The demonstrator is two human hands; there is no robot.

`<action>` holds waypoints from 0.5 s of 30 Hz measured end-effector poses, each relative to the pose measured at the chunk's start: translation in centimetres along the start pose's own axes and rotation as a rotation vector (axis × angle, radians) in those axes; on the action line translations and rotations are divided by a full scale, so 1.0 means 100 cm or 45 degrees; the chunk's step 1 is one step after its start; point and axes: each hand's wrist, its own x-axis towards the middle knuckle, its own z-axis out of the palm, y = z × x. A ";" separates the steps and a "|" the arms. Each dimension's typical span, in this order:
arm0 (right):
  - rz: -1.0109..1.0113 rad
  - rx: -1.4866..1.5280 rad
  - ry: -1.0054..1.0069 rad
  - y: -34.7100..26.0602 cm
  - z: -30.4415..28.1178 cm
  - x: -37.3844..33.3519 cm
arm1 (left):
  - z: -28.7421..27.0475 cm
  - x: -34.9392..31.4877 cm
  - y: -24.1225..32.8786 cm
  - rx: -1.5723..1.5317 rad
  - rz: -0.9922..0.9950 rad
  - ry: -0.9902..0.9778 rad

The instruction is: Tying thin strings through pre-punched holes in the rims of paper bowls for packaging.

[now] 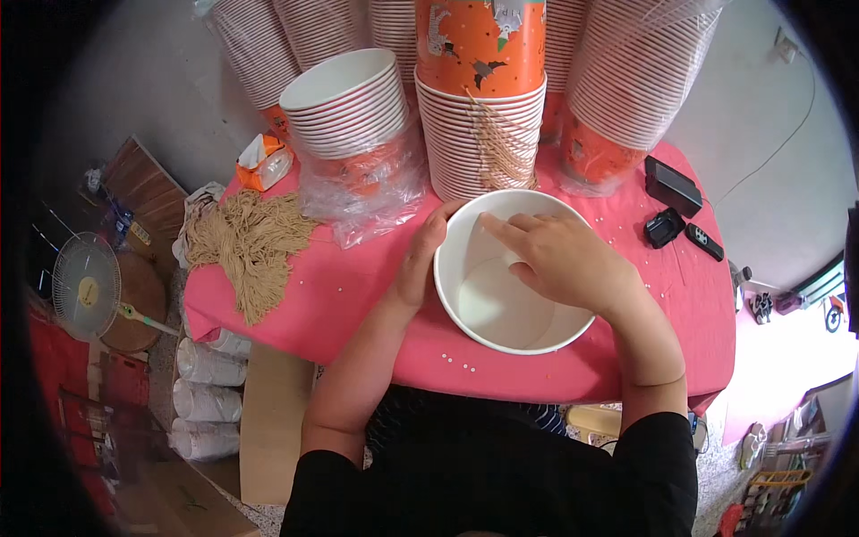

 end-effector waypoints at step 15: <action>-0.027 -0.049 0.055 -0.005 0.000 0.003 | 0.003 0.000 0.003 -0.121 0.033 -0.055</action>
